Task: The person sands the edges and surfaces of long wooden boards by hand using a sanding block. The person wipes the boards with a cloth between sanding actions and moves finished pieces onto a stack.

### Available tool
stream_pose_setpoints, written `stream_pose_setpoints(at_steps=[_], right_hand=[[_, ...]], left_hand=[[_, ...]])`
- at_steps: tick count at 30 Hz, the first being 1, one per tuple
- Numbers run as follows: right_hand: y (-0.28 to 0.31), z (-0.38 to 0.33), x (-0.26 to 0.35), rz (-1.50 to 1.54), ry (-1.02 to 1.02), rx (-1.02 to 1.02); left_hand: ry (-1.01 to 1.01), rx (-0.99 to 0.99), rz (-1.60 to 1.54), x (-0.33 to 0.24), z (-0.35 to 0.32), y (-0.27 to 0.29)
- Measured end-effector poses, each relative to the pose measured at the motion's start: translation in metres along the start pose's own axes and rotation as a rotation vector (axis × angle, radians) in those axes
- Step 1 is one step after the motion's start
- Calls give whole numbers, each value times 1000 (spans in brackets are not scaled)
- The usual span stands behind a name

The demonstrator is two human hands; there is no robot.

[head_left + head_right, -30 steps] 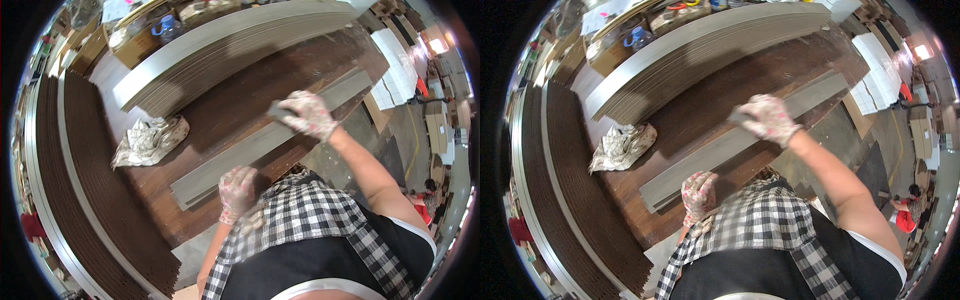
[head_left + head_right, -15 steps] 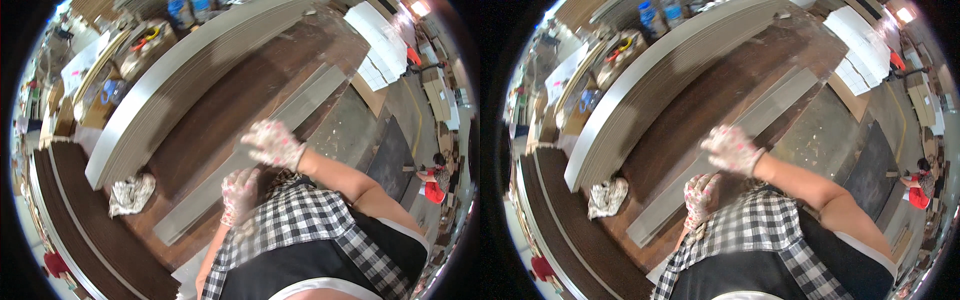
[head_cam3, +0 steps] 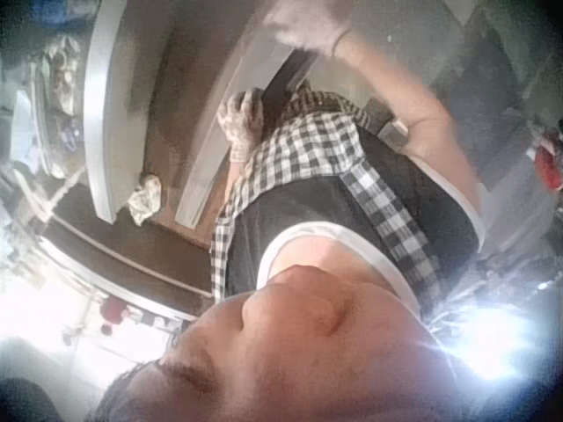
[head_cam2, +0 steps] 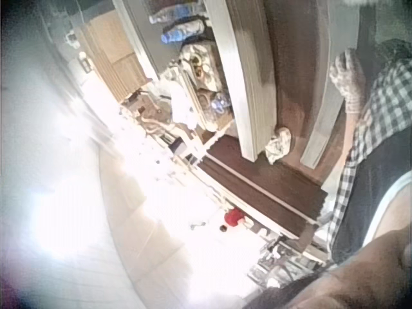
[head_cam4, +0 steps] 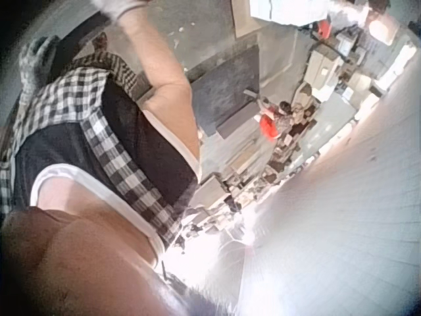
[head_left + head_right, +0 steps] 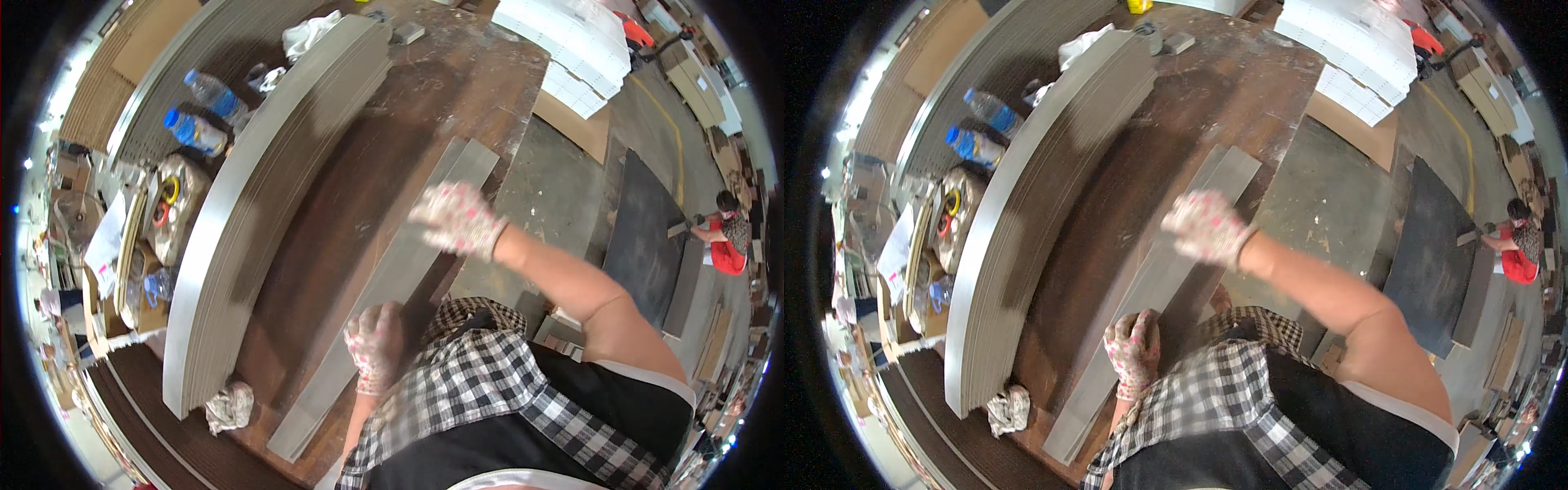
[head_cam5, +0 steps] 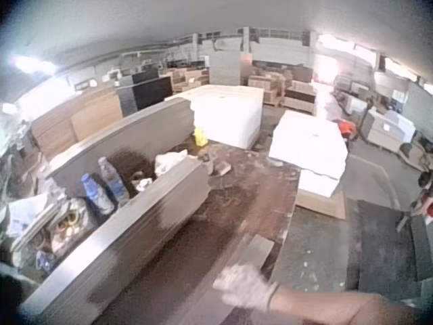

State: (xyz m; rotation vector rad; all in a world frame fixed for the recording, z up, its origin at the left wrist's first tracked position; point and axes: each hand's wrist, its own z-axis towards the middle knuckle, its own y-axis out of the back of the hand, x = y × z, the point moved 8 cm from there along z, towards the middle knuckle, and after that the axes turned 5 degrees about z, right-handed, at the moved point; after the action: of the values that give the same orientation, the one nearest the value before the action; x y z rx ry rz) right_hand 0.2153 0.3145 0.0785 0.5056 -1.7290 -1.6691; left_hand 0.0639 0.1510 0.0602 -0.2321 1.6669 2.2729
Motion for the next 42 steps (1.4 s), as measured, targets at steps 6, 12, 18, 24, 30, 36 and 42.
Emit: stream_pose_setpoints(at_steps=[6, 12, 18, 24, 30, 36, 42], right_hand=[[49, 18, -98, -219, -224, 24], [18, 27, -63, -79, 54, -109], [41, 26, -146, 58, -288, -29], [27, -46, -152, 349, -349, -92], [22, -60, -145, 438, -473, -237], [-27, -102, -114, 476, -537, -331], [-17, -86, -119, 298, -587, -576]], left_hand=[[-21, -39, -45, 24, -20, 8], [21, -37, -18, 48, -34, 11], [9, -21, 5, 61, -36, 11], [-21, -68, -11, 66, -37, 10], [-4, -56, -10, 69, -34, 11], [16, -27, -37, 67, -28, 9], [-61, -68, -60, 55, -14, 13]])
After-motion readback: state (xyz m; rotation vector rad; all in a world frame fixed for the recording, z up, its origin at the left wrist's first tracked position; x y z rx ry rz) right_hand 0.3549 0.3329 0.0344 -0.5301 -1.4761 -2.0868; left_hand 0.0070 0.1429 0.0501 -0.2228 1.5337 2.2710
